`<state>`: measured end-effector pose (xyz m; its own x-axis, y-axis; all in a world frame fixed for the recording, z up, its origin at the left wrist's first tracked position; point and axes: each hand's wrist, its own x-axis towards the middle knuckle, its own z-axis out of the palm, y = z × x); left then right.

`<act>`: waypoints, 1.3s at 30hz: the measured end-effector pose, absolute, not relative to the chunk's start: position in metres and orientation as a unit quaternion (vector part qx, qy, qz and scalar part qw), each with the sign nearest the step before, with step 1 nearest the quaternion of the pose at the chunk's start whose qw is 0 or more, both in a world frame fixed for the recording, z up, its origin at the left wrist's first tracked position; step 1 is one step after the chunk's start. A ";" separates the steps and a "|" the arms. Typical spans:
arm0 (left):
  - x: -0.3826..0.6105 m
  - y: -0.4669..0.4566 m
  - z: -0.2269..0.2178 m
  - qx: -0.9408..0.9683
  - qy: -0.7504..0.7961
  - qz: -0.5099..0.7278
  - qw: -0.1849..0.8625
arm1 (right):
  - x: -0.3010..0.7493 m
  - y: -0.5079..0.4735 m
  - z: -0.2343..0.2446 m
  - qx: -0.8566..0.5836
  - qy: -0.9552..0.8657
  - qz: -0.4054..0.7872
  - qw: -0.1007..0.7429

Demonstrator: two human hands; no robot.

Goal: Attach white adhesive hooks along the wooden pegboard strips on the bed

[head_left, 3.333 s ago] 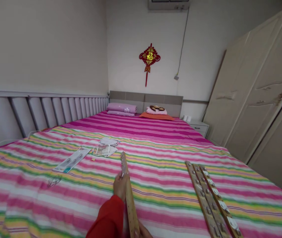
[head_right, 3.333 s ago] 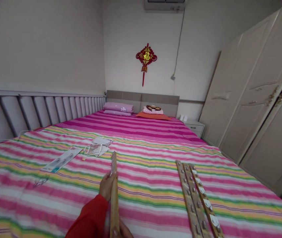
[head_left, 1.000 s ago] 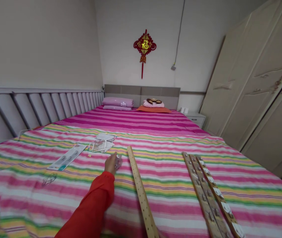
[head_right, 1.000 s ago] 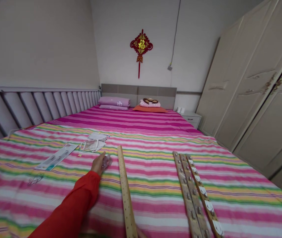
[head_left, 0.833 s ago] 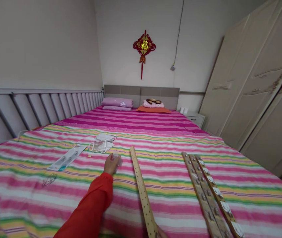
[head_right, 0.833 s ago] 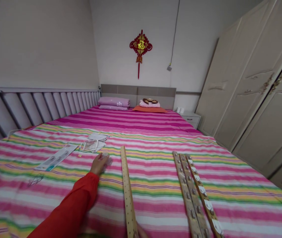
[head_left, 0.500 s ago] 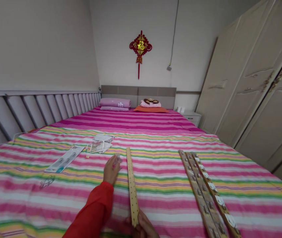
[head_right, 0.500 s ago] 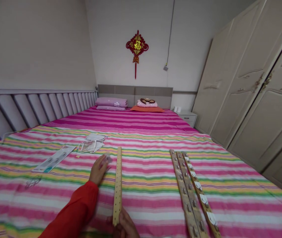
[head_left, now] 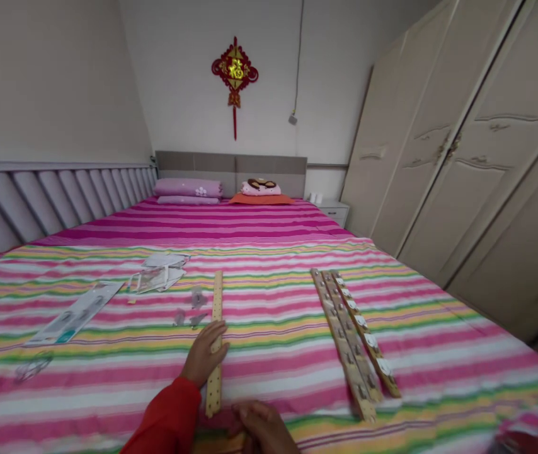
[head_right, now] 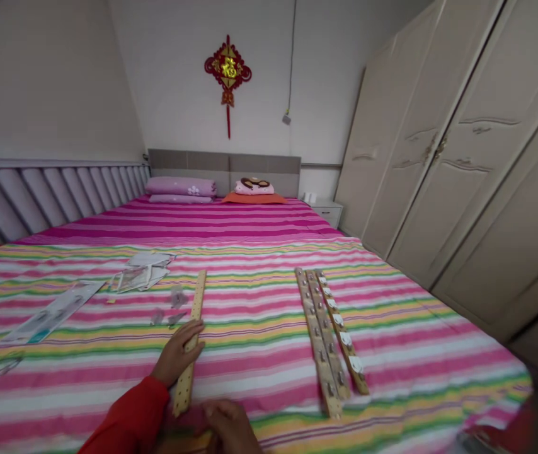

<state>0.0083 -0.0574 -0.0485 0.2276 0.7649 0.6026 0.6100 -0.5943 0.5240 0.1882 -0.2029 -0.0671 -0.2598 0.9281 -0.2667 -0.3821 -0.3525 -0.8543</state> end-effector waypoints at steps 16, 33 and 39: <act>0.007 -0.057 -0.046 0.734 0.479 0.445 0.183 | 0.356 -0.265 -0.053 -0.281 0.016 0.654 0.702; 0.013 -0.065 -0.038 0.685 0.485 0.476 0.263 | 0.334 -0.264 -0.046 -0.241 -0.053 0.710 0.660; 0.027 -0.093 -0.011 0.574 0.518 0.545 0.324 | 0.309 -0.253 -0.034 -0.237 -0.106 0.766 0.588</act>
<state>0.0267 -0.0933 -0.0115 -0.1310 0.9477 0.2909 0.2421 -0.2540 0.9364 0.3091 -0.2525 -0.0336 -0.1960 0.9512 -0.2384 -0.8508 -0.2859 -0.4410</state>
